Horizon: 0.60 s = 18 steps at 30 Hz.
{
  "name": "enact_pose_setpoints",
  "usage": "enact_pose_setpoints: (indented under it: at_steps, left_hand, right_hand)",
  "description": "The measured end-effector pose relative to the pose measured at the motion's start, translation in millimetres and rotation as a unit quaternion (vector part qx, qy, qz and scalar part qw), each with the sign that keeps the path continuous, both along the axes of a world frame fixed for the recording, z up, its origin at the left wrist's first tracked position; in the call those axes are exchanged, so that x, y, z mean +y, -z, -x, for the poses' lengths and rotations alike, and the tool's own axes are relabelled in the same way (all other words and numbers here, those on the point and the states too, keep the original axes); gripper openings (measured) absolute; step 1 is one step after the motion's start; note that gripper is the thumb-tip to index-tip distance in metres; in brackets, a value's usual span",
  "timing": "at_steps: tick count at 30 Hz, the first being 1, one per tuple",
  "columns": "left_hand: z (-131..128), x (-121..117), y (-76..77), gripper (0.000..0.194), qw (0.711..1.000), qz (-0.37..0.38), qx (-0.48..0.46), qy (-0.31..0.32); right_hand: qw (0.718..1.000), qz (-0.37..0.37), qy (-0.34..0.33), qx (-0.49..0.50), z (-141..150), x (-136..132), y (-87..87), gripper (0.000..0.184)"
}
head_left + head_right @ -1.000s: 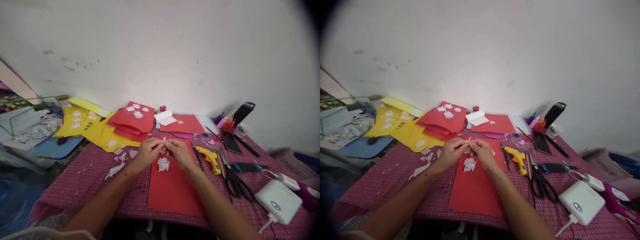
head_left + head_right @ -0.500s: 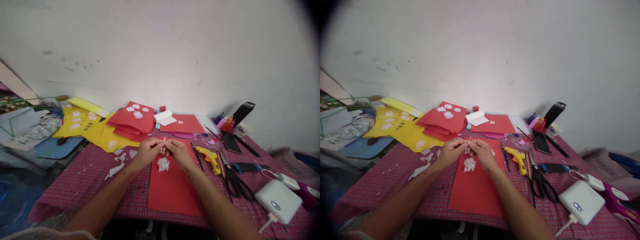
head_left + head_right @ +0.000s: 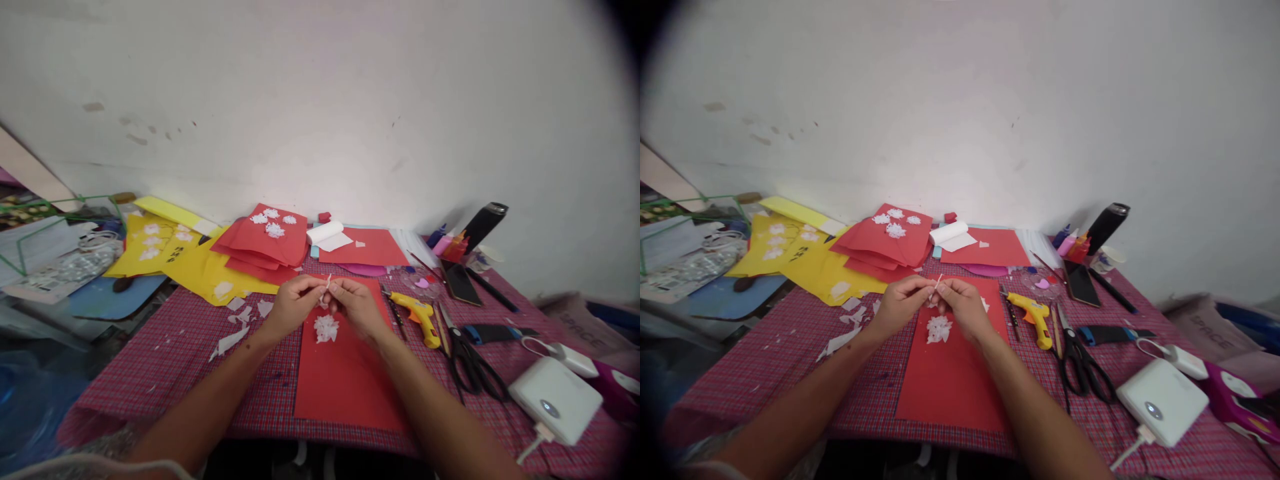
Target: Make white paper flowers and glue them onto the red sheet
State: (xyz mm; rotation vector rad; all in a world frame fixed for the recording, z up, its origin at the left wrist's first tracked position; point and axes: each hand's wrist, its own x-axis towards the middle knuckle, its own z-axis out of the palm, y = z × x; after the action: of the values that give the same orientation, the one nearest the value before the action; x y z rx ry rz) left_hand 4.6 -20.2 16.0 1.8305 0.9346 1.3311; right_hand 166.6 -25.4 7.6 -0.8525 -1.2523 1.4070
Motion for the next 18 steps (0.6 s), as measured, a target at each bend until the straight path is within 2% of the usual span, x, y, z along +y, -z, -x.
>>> enact_pose_setpoints:
  at_steps: [18]
  left_hand:
    - [-1.2, 0.7, -0.2, 0.017, 0.999, 0.03, -0.025, 0.014]
  right_hand:
    - [1.0, 0.008, -0.011, 0.026, -0.1, -0.7, -0.4, 0.023]
